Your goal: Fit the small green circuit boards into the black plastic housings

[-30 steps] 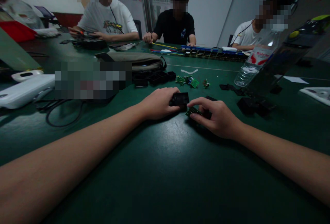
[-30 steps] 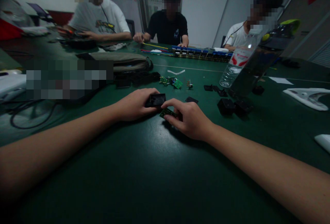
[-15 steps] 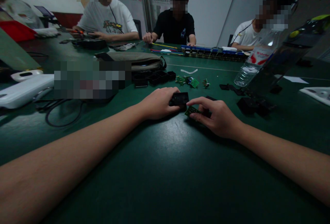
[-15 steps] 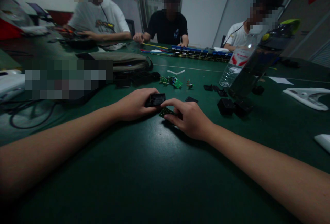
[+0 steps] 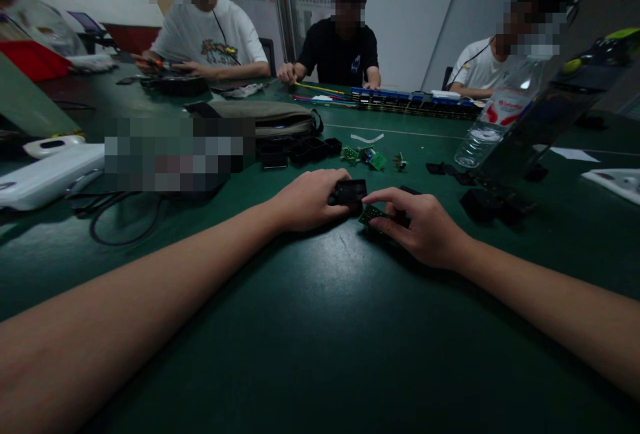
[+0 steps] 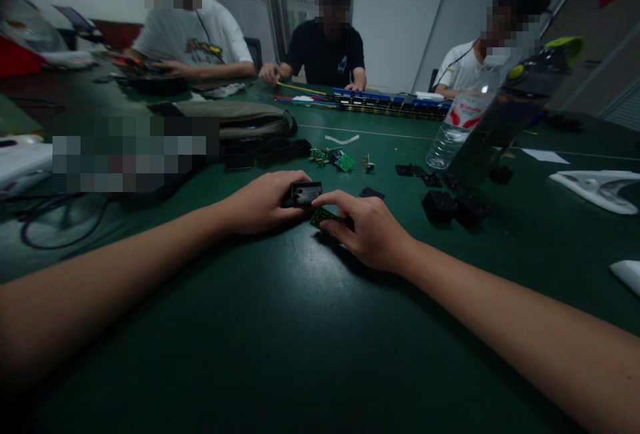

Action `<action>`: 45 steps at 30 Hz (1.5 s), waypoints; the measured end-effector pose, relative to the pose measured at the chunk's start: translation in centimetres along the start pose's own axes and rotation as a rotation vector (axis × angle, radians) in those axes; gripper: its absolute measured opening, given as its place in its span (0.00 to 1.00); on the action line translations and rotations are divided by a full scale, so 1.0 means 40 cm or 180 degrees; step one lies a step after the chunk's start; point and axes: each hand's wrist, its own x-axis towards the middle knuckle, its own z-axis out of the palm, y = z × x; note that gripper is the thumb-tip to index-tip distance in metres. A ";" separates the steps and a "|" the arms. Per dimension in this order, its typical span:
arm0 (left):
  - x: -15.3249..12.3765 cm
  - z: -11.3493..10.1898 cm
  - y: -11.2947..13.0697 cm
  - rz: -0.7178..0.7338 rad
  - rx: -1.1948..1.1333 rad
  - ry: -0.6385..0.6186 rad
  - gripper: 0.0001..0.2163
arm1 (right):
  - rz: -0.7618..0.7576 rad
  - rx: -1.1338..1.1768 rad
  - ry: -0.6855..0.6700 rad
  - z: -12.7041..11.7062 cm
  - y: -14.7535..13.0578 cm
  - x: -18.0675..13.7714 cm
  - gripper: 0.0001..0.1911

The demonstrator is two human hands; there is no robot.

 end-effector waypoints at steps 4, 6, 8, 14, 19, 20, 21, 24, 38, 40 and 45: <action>0.000 0.000 0.000 0.0057 -0.0017 0.0024 0.19 | -0.0010 -0.0038 0.0025 0.001 0.001 0.000 0.15; -0.001 0.000 0.001 0.0069 -0.0034 0.0034 0.19 | -0.0010 -0.0029 0.0033 0.002 0.001 0.000 0.16; -0.001 0.000 0.001 0.0078 -0.0063 0.0022 0.19 | 0.0008 -0.0026 0.0039 0.001 0.000 0.001 0.17; -0.002 0.001 -0.003 0.0106 -0.0089 0.0013 0.20 | 0.0023 -0.0107 -0.0009 -0.002 -0.003 0.003 0.16; -0.002 0.000 -0.002 0.0079 -0.0085 -0.0015 0.20 | 0.0008 -0.0090 -0.0031 0.001 -0.001 0.004 0.15; -0.002 -0.001 -0.001 0.0068 -0.0080 -0.0020 0.20 | 0.0002 -0.0077 -0.0033 0.001 -0.001 0.004 0.14; -0.002 -0.001 0.000 0.0060 -0.0076 -0.0032 0.19 | -0.0007 -0.0066 -0.0037 0.002 -0.001 0.004 0.14; -0.001 -0.002 0.002 0.0054 -0.0062 -0.0032 0.19 | -0.0026 -0.0079 -0.0084 0.003 -0.001 0.005 0.15; 0.001 0.002 -0.004 0.0127 -0.0118 0.0018 0.18 | -0.0243 -0.0170 -0.0110 0.003 0.005 0.004 0.14; 0.001 0.002 -0.003 0.0129 -0.0105 0.0021 0.18 | -0.0241 -0.0213 -0.0130 0.003 0.005 0.003 0.14; 0.000 0.000 0.000 0.0085 -0.0062 0.0018 0.18 | -0.0233 -0.0265 -0.0131 0.002 0.005 0.002 0.14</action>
